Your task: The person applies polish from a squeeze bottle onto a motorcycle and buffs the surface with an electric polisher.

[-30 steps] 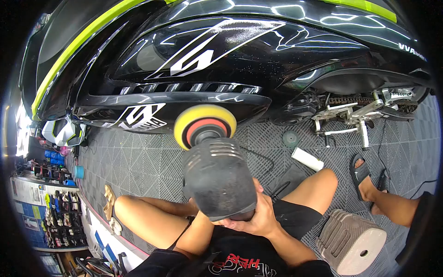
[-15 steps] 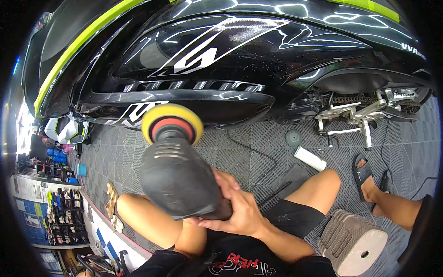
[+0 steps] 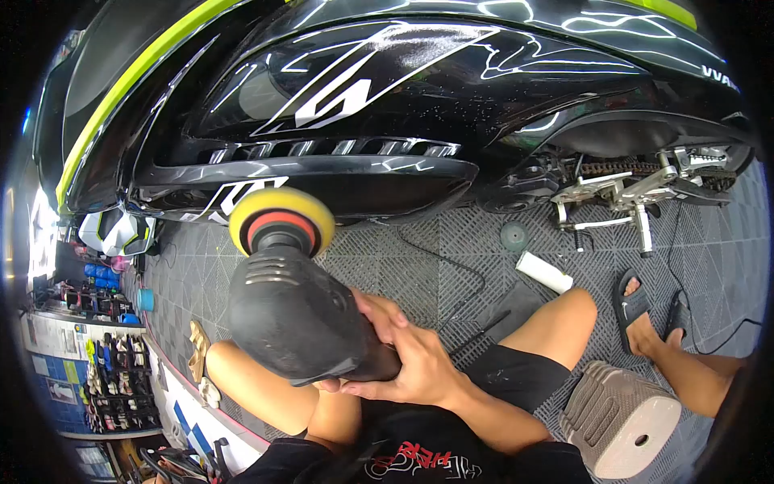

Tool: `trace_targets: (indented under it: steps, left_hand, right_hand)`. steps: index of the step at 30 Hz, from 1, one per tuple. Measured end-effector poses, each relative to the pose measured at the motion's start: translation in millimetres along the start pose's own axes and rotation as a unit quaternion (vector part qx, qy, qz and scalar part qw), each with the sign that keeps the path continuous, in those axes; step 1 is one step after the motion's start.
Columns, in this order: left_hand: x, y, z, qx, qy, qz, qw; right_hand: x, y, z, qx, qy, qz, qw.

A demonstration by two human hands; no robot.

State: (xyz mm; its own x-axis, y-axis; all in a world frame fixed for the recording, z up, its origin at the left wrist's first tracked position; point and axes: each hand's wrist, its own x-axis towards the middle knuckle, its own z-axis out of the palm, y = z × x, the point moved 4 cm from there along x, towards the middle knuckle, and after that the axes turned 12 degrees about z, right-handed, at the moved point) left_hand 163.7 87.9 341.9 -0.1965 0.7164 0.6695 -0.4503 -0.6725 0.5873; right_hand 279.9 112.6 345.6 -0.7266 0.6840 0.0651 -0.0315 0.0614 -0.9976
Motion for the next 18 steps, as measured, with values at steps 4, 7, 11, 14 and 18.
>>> trace_targets:
  steps: [4,7,11,14,18]
  left_hand:
    - [-11,-12,-13,-0.024,-0.053,-0.010,0.998]
    - [-14,-23,-19,-0.038,-0.074,-0.018,0.996]
    - [-14,-10,-17,0.032,-0.023,-0.033,0.999]
    - [-20,-16,-16,0.042,0.001,-0.042,0.998]
    - [-30,-32,-15,0.014,-0.014,-0.060,0.998]
  right_hand:
    - [-6,8,-4,0.019,0.044,-0.002,0.999]
    - [-10,16,-8,0.008,0.055,-0.012,0.998]
    - [0,4,-7,-0.021,0.030,-0.082,0.996]
    - [0,6,-12,-0.015,0.030,-0.071,0.997]
    - [-13,23,-16,-0.006,0.035,-0.042,0.999]
